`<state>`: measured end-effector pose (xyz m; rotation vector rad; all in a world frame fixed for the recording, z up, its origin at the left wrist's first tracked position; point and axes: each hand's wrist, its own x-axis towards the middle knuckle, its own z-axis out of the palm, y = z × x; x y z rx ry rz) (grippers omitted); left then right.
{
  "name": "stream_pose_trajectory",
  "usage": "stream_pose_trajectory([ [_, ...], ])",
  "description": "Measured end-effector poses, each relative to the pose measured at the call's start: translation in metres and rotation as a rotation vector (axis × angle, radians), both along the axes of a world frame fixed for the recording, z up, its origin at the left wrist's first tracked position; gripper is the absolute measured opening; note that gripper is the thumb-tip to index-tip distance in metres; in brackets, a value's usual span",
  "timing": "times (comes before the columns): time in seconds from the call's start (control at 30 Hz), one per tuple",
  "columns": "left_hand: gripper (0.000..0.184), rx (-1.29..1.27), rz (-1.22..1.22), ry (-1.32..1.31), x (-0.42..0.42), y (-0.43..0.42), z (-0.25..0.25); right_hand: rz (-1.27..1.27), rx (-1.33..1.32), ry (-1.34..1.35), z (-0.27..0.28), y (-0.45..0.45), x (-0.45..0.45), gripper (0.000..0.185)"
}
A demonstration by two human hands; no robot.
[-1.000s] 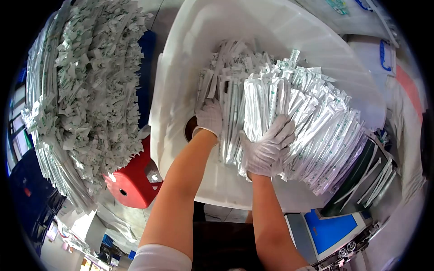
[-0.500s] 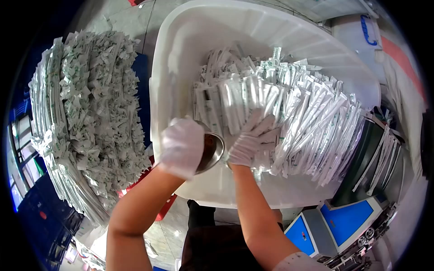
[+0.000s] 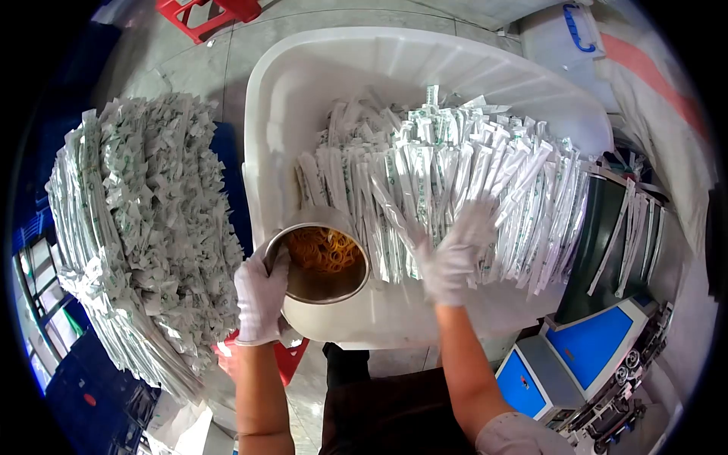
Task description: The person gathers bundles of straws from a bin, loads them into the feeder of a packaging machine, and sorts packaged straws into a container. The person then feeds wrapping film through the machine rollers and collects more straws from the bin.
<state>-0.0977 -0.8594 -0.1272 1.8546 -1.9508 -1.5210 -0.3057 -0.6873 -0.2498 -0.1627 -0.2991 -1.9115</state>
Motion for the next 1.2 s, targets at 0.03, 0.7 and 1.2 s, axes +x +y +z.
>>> stream_pose_trajectory([
  [0.03, 0.028, -0.09, -0.044, -0.064, -0.006, 0.002, -0.003, 0.211, -0.482, -0.584, -0.034, 0.009, -0.007, 0.071],
  [0.7, 0.046, -0.427, -0.149, -0.255, -0.071, 0.062, -0.049, 0.654, -2.096, -2.399, 0.117, 0.063, -0.094, 0.06],
  [1.2, 0.105, 0.444, 0.003, 0.354, -0.303, 0.168, -0.056, 0.291, -2.039, -2.298, 0.034, 0.086, -0.147, 0.079],
])
